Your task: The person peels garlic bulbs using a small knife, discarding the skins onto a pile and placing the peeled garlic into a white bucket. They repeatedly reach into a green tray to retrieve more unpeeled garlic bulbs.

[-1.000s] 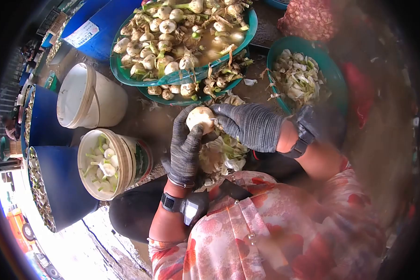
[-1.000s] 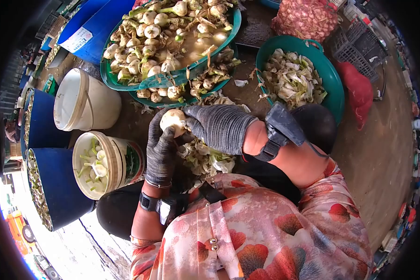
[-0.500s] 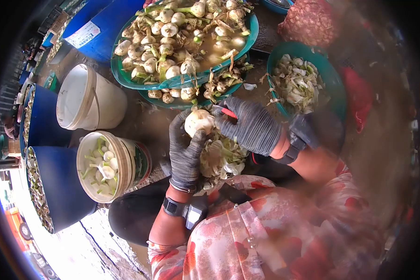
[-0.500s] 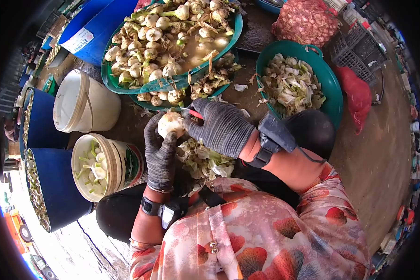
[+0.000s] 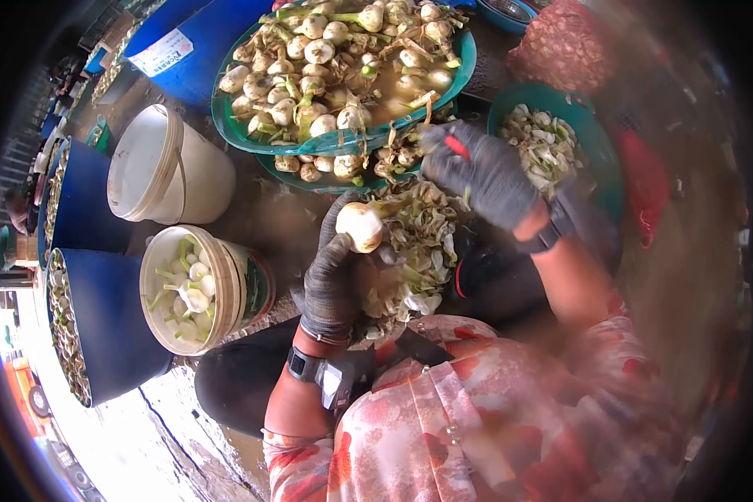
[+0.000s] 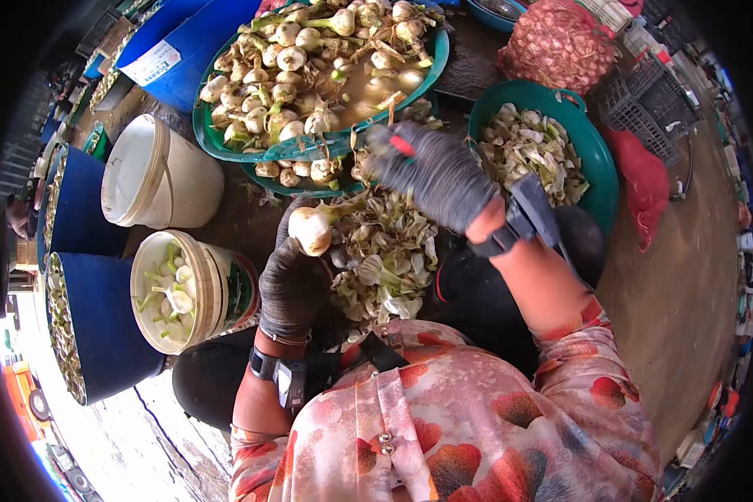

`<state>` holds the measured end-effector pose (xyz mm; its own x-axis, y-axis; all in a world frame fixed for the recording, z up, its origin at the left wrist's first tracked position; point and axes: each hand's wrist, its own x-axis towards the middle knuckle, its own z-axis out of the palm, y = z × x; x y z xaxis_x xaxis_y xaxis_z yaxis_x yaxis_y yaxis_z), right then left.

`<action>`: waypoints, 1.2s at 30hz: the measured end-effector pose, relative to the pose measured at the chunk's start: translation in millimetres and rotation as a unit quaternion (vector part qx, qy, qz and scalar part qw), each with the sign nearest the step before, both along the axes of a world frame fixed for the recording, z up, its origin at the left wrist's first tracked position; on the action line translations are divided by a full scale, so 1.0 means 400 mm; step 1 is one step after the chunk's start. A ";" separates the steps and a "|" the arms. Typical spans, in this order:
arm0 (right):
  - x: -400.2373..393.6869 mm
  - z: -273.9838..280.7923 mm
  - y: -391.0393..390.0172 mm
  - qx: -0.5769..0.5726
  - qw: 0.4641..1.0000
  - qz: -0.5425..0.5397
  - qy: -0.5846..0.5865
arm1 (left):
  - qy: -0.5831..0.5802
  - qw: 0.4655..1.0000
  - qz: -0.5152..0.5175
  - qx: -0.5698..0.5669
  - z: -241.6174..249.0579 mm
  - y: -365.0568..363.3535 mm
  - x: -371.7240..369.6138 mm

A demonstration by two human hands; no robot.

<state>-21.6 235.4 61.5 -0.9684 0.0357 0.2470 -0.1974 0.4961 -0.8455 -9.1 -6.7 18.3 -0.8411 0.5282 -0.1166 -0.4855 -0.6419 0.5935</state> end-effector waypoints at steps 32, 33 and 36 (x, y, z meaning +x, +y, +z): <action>-0.002 -0.046 -0.100 0.136 0.970 0.127 -0.159 | 0.279 0.878 -0.113 -0.373 -0.010 -0.016 -0.017; 0.000 -0.067 -0.096 0.136 0.970 0.124 -0.161 | 0.278 0.878 -0.116 -0.371 -0.005 -0.013 -0.017; 0.003 -0.068 -0.104 0.158 0.977 0.079 -0.118 | 0.189 0.908 -0.147 -0.343 0.007 -0.013 -0.028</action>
